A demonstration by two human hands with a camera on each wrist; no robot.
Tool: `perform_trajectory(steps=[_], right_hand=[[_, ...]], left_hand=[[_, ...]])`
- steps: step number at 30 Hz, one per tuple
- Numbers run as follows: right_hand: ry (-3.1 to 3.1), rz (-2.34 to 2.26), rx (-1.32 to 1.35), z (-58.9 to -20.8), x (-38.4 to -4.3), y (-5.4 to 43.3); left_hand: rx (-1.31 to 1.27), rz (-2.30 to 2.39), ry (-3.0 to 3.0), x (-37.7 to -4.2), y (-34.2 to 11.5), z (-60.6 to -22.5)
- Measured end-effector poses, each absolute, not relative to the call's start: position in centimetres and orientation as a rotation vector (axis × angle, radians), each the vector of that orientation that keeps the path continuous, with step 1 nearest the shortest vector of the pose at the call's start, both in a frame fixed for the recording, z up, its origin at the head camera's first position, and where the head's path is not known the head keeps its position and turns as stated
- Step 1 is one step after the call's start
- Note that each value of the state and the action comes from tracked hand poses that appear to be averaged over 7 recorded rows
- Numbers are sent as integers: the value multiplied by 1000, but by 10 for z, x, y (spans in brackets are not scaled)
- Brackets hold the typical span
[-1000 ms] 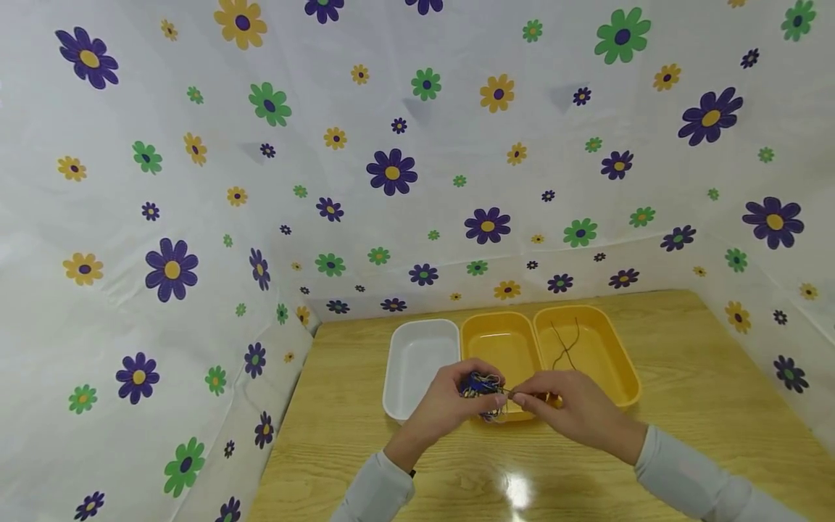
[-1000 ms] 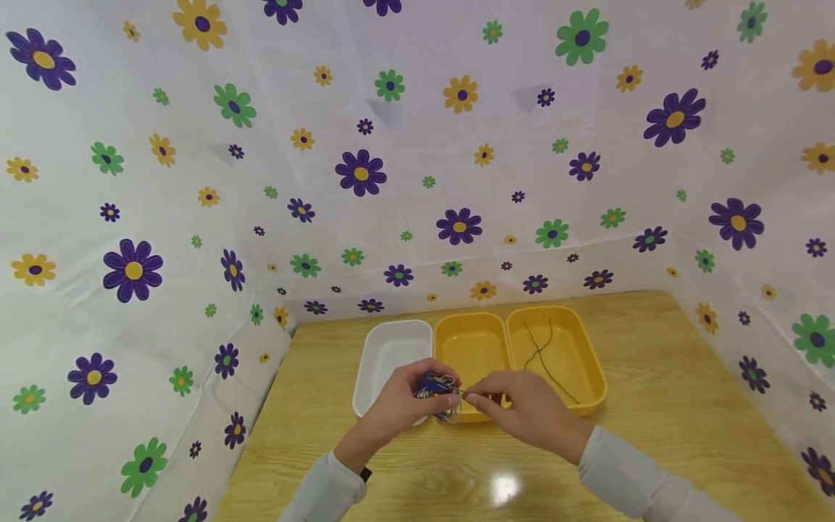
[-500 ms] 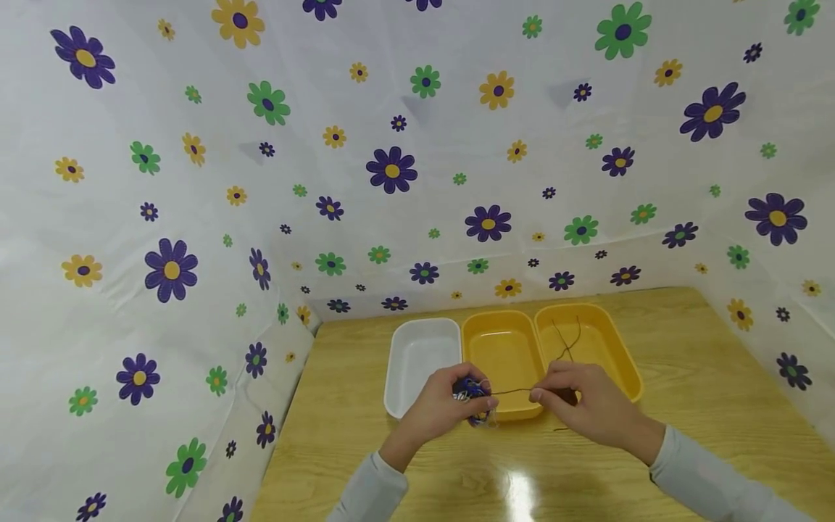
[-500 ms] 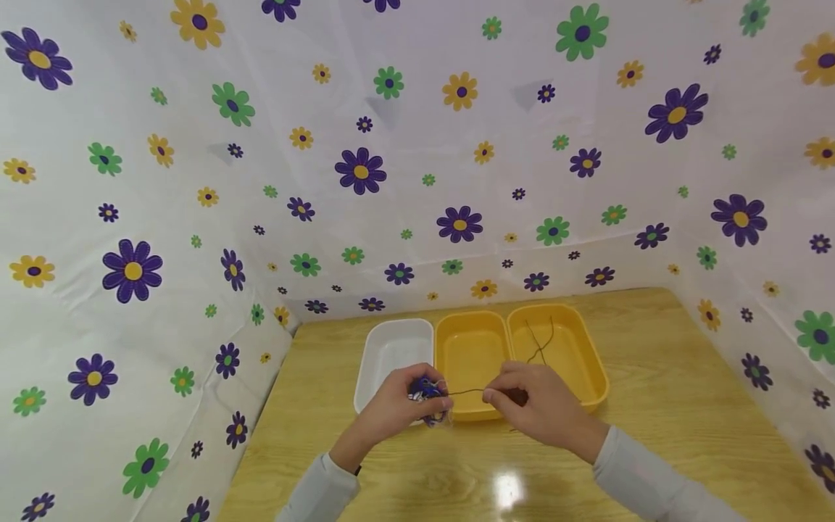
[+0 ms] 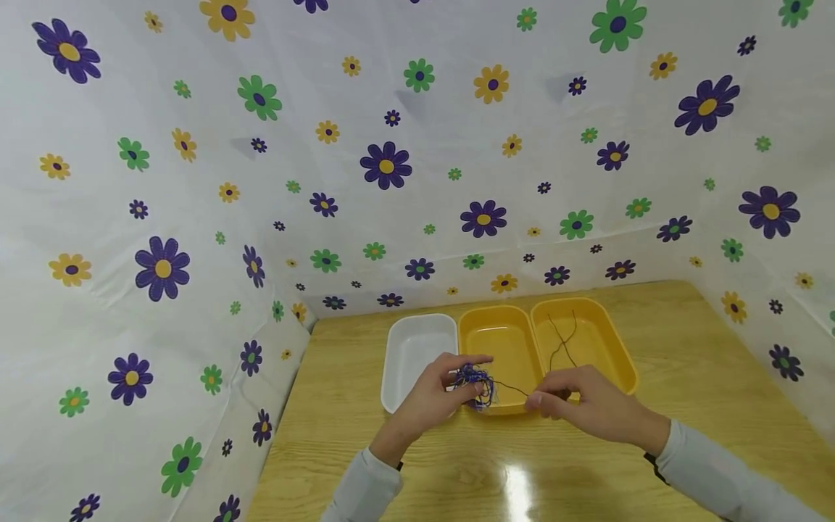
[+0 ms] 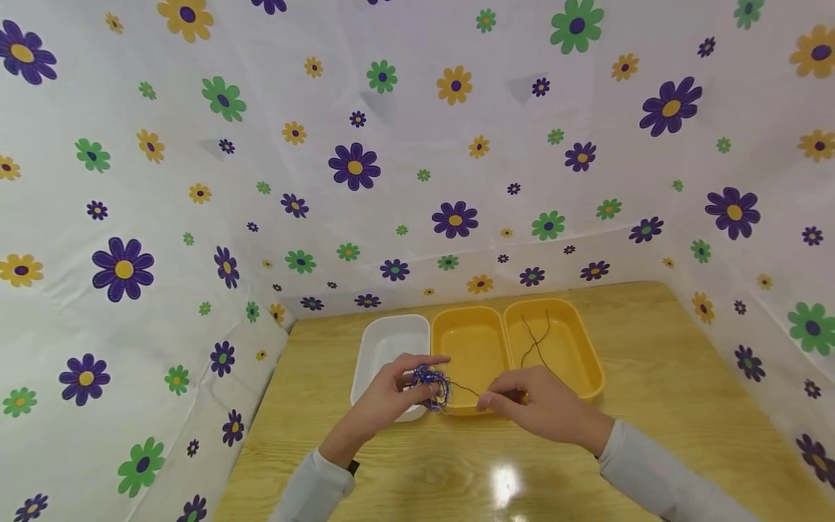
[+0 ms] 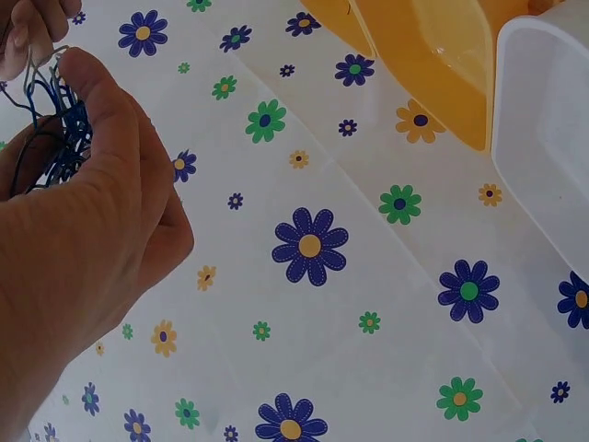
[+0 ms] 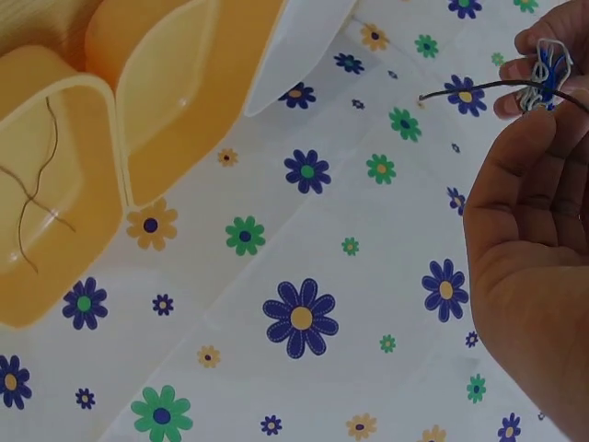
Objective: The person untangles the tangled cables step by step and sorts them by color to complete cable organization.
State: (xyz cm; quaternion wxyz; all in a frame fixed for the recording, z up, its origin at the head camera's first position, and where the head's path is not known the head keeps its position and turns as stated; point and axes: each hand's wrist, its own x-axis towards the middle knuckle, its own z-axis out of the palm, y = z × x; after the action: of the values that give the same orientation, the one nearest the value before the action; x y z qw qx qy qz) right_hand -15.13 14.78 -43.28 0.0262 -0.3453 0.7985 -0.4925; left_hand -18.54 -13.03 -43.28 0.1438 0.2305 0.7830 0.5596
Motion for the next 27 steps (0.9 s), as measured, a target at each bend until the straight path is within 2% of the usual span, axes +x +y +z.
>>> perform_trajectory(steps=[10, 14, 27], right_hand=[[2486, -1546, -777, -429, -155, 131], [2551, -1517, -816, -434, -154, 123], [2761, -1506, -918, -439, -155, 112]], left_hand=[[564, 1600, 2457, -184, -128, -430], [541, 1630, 2509, -182, -126, -431], [704, 1609, 2363, -174, -109, -429]])
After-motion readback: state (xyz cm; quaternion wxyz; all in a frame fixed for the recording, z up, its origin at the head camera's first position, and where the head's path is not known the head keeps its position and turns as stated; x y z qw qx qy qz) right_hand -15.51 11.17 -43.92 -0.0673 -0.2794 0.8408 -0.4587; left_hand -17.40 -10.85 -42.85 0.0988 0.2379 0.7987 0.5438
